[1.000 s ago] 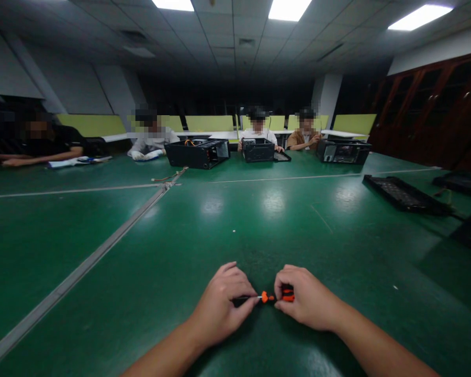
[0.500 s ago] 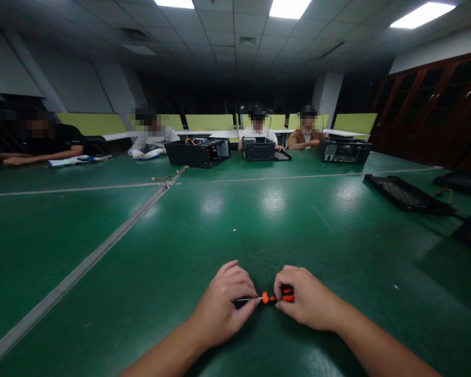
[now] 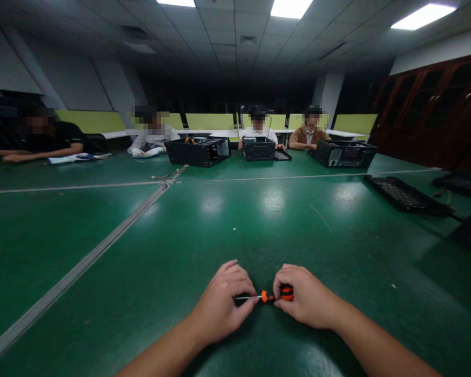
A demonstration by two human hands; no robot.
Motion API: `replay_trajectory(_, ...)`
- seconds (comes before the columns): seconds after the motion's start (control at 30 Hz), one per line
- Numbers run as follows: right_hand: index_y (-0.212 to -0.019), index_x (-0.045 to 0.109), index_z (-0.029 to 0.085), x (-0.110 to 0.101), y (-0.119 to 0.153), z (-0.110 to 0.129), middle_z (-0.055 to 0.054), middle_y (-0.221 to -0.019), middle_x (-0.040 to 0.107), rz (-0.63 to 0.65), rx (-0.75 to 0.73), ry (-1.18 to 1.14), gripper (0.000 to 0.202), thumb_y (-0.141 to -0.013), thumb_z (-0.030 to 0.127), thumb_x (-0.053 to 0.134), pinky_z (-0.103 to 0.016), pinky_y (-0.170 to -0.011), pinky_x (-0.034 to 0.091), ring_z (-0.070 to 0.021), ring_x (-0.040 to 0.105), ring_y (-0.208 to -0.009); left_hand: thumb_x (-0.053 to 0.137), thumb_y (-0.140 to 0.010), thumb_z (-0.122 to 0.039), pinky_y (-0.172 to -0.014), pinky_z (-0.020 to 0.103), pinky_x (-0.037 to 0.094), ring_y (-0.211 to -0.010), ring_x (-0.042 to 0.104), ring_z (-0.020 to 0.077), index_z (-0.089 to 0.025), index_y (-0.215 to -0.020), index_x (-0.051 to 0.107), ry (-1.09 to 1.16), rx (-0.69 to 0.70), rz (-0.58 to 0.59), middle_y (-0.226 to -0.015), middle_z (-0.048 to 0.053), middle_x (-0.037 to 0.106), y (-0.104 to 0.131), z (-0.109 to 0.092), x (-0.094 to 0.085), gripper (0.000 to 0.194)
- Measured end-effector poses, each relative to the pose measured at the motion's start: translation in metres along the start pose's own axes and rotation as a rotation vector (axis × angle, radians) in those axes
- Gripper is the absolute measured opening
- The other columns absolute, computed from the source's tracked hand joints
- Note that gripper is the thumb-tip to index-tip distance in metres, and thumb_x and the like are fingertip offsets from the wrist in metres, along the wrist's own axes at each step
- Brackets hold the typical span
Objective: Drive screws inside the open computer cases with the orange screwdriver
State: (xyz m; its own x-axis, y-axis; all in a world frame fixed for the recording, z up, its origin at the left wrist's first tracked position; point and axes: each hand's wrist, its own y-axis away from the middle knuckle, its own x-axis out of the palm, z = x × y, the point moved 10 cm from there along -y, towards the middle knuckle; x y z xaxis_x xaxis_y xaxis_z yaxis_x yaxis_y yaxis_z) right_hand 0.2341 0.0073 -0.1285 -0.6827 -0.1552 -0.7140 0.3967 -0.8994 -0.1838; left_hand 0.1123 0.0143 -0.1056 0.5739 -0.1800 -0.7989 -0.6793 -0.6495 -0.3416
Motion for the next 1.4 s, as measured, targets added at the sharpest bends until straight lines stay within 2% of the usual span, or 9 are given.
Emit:
replay_trajectory(0.13, -0.072, 0.06, 0.02, -0.012, 0.0, 0.013, 0.002, -0.075, 0.062, -0.076, -0.064, -0.046, 0.023, -0.067, 0.001, 0.071, -0.026, -0.07, 0.04, -0.0158, 0.057, -0.076, 0.064, -0.085, -0.022, -0.109, 0.047, 0.034, -0.083, 0.065, 0.017, -0.024, -0.078, 0.071, 0.007, -0.049, 0.074, -0.078, -0.001, 0.072, 0.001, 0.01, 0.009, 0.01)
replay_trajectory(0.2, -0.073, 0.06, 0.02, -0.013, 0.0, 0.015, 0.002, -0.075, 0.062, -0.084, -0.071, -0.057, 0.022, -0.069, 0.001, 0.071, -0.026, -0.07, 0.04, -0.0155, 0.057, -0.077, 0.063, -0.085, -0.022, -0.109, 0.047, 0.033, -0.083, 0.065, 0.0167, -0.024, -0.078, 0.071, 0.008, -0.03, 0.067, -0.078, 0.0, 0.071, 0.002, 0.008, 0.009, 0.011)
replay_trajectory(0.4, -0.073, 0.062, 0.02, 0.003, 0.0, -0.001, 0.002, -0.076, 0.062, 0.023, 0.008, -0.018, 0.021, -0.067, 0.005, 0.075, -0.025, -0.067, 0.039, -0.0151, 0.056, -0.074, 0.06, -0.087, -0.021, -0.109, 0.044, 0.033, -0.081, 0.064, 0.0154, -0.023, -0.078, 0.071, 0.003, 0.034, -0.012, -0.077, 0.0, 0.07, 0.002, -0.005, -0.002, 0.015)
replay_trajectory(0.63, -0.071, 0.059, 0.02, -0.01, 0.001, 0.012, 0.003, -0.073, 0.061, -0.075, -0.072, -0.058, 0.023, -0.067, 0.001, 0.072, -0.025, -0.07, 0.039, -0.0142, 0.057, -0.075, 0.064, -0.086, -0.023, -0.108, 0.047, 0.034, -0.084, 0.065, 0.0175, -0.024, -0.08, 0.072, -0.016, -0.059, 0.104, -0.079, -0.001, 0.073, 0.001, 0.007, 0.01, 0.009)
replay_trajectory(0.8, -0.072, 0.059, 0.02, -0.013, 0.0, 0.011, 0.003, -0.075, 0.062, -0.085, -0.061, -0.063, 0.022, -0.068, 0.002, 0.073, -0.025, -0.069, 0.038, -0.0138, 0.056, -0.075, 0.061, -0.088, -0.021, -0.11, 0.046, 0.032, -0.082, 0.064, 0.0153, -0.024, -0.081, 0.071, -0.01, 0.012, -0.016, -0.078, -0.001, 0.071, 0.0, 0.0, -0.003, 0.012)
replay_trajectory(0.9, -0.073, 0.061, 0.02, -0.005, -0.001, 0.004, 0.003, -0.076, 0.062, -0.026, -0.008, -0.044, 0.021, -0.067, 0.004, 0.075, -0.025, -0.068, 0.038, -0.014, 0.056, -0.074, 0.061, -0.089, -0.022, -0.11, 0.045, 0.032, -0.082, 0.064, 0.0143, -0.025, -0.082, 0.071, 0.008, 0.054, -0.067, -0.078, -0.002, 0.07, 0.001, -0.006, -0.01, 0.013)
replay_trajectory(1.0, -0.073, 0.062, 0.02, 0.003, 0.0, 0.002, 0.003, -0.076, 0.062, 0.02, 0.004, -0.025, 0.021, -0.067, 0.004, 0.074, -0.025, -0.069, 0.038, -0.0142, 0.056, -0.074, 0.061, -0.088, -0.022, -0.11, 0.046, 0.032, -0.084, 0.065, 0.0147, -0.026, -0.083, 0.071, 0.011, 0.029, -0.015, -0.08, -0.002, 0.071, 0.001, -0.003, -0.005, 0.012)
replay_trajectory(1.17, -0.072, 0.061, 0.019, -0.005, 0.002, 0.01, 0.003, -0.074, 0.061, -0.046, -0.042, -0.036, 0.021, -0.068, 0.002, 0.072, -0.024, -0.07, 0.038, -0.0138, 0.056, -0.075, 0.068, -0.083, -0.022, -0.108, 0.05, 0.034, -0.091, 0.064, 0.0174, -0.027, -0.08, 0.073, -0.027, -0.044, 0.086, -0.086, -0.001, 0.071, 0.002, 0.008, 0.007, 0.008)
replay_trajectory(1.4, -0.076, 0.064, 0.02, 0.0, 0.0, 0.005, 0.003, -0.077, 0.062, 0.009, 0.018, -0.027, 0.019, -0.069, 0.005, 0.073, -0.025, -0.07, 0.038, -0.0141, 0.057, -0.076, 0.063, -0.087, -0.022, -0.112, 0.05, 0.031, -0.097, 0.063, 0.0172, -0.027, -0.083, 0.073, -0.064, 0.035, -0.092, -0.097, 0.001, 0.069, 0.004, -0.002, -0.01, 0.012)
